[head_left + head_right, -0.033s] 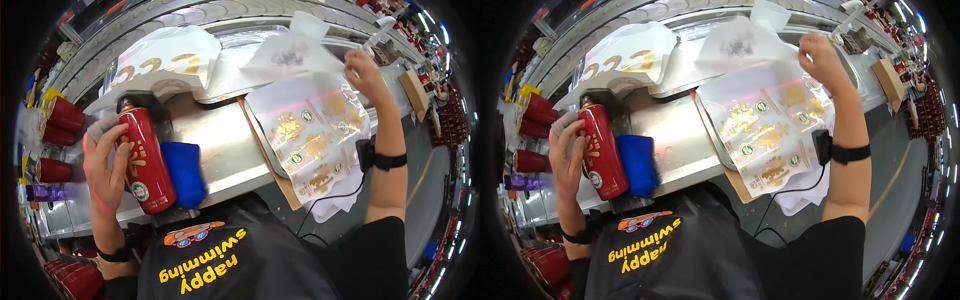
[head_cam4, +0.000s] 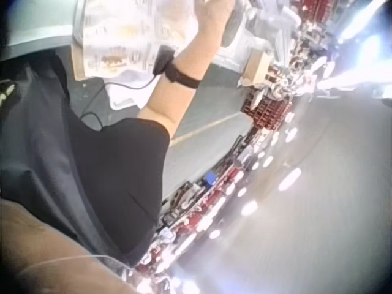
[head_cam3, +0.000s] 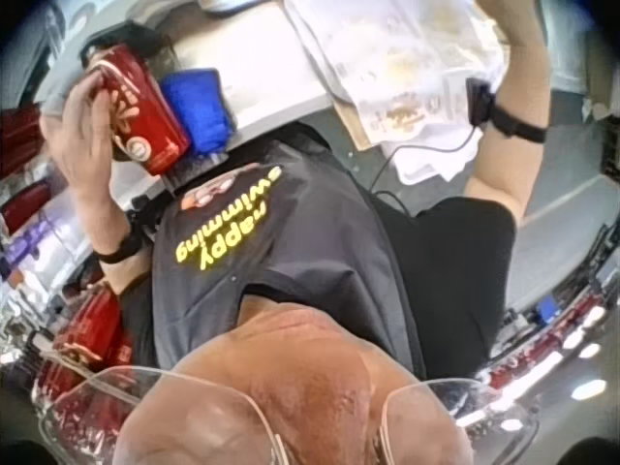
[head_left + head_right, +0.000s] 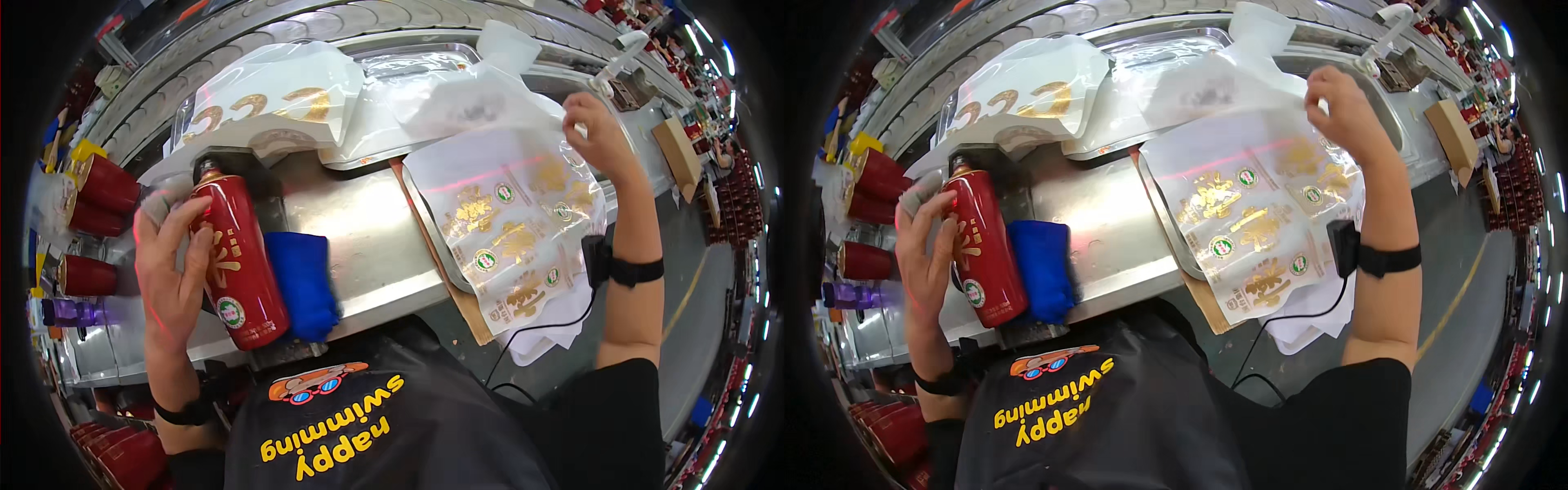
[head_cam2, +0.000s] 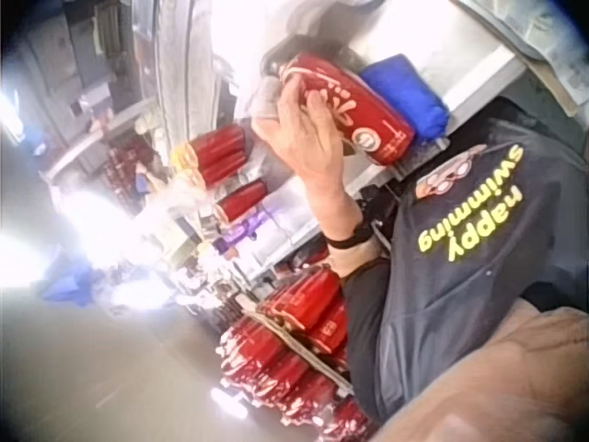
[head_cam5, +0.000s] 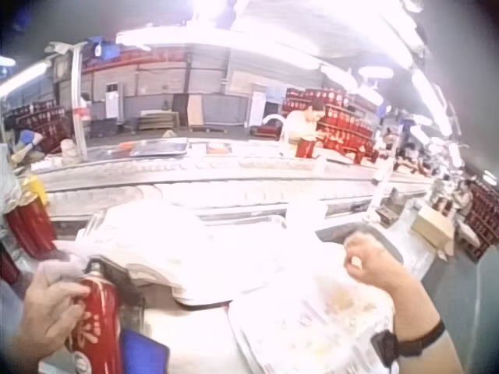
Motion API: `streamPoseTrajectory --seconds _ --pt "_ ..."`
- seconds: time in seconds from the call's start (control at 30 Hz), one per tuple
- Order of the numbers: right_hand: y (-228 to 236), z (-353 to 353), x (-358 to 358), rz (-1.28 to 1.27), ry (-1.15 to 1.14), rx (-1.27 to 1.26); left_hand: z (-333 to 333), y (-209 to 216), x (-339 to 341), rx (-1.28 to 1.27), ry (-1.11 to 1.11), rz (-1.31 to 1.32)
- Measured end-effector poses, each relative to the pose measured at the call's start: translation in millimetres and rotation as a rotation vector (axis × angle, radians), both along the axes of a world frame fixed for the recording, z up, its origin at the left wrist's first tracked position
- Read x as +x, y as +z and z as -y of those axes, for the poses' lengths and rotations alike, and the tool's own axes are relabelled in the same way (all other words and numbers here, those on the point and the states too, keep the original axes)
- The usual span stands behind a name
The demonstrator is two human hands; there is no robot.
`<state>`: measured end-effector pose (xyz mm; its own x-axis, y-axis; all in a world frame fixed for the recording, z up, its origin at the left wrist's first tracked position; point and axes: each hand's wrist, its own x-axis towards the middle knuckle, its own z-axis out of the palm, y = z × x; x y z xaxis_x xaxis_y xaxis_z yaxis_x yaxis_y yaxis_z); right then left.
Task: The recorder applies decorative labels and wipes down gold and red ceramic bottles on a factory production line.
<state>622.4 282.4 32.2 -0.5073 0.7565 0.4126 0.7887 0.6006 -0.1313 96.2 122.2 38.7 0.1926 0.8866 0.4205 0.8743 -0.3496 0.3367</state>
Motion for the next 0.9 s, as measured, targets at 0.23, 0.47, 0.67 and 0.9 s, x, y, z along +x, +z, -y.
streamPoseTrajectory --seconds 0.23,0.47,0.67,0.9 --pt "-10.6 6.4 -11.6 0.284 -0.101 -0.572 -59.7 21.7 -4.7 0.069 -0.167 -0.415" --pt "-1.9 -33.9 -121.3 0.188 0.169 -0.277 -87.6 23.2 -51.3 -0.108 -0.072 -0.335" --pt "-24.0 -60.5 -226.4 0.475 0.199 -0.495 -101.3 -12.7 -104.2 -0.173 -0.075 -0.269" --pt "-45.6 -54.6 -253.8 0.439 0.226 -0.588 -101.4 -38.0 -120.5 0.186 0.006 -0.331"
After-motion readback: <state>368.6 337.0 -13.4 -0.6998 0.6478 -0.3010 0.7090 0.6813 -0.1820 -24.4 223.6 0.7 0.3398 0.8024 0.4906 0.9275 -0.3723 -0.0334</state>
